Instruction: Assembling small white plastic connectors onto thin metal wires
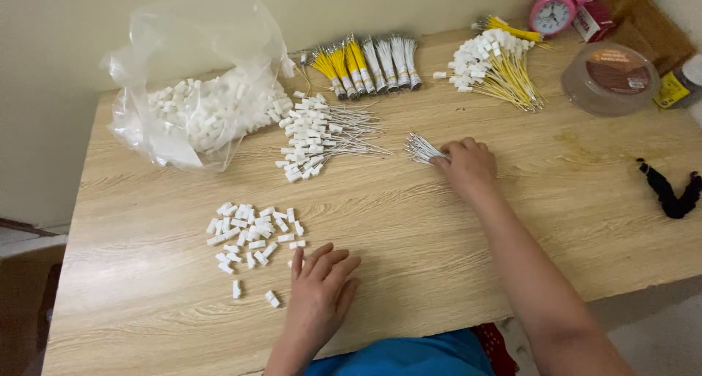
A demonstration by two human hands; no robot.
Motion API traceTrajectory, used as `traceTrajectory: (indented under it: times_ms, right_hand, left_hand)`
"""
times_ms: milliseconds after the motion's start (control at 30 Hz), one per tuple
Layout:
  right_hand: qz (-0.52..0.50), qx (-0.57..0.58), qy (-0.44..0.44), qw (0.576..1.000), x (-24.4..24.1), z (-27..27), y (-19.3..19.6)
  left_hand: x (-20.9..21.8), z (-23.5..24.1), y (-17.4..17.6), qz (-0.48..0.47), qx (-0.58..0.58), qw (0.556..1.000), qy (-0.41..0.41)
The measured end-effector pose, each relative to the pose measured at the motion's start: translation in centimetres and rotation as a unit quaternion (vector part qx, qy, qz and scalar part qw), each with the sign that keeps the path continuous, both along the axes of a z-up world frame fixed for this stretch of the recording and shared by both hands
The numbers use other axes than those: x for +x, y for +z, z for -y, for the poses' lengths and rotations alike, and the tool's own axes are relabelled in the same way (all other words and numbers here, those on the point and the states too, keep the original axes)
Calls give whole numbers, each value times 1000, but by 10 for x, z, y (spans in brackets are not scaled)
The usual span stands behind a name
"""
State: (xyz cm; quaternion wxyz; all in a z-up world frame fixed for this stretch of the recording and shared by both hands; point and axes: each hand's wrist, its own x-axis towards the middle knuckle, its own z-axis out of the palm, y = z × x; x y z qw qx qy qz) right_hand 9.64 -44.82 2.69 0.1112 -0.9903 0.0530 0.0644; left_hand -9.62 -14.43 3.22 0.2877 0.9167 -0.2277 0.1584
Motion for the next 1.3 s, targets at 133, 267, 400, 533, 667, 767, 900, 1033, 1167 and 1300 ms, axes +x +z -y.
traceTrajectory:
  times_ms: [133,267,400,533,667,767,900,1033,1167,1300]
  right_hand:
    - [1,23,-16,1000,4,1,3]
    - [-81,47,-47,995,22,19,-11]
    - [-68,150,-77,983,10,24,13]
    - [-36,156,-73,984,23,51,-23]
    - [7,150,-16,988,19,50,-23]
    - [0,157,12,988,1,28,14]
    - [-31,95,31,994,9,20,16]
    - [-15,114,48,992,29,37,-15]
    - [0,193,1,981,27,46,-13]
    - [25,279,2,960,35,59,-37]
  left_hand:
    - [6,22,10,14,-14,999,-40]
    - [12,40,7,35,-3,996,-80]
    - [17,57,8,32,4,993,-112]
    - [38,82,-12,22,14,991,-135]
    - [74,111,-21,-22,65,989,-133]
    - [105,132,-33,-47,107,987,-111]
    - [137,153,-44,-44,138,986,-86]
    - [152,160,-47,-37,153,985,-75]
    - [156,164,-38,-33,192,979,-69]
    - [162,168,-41,-31,201,977,-62]
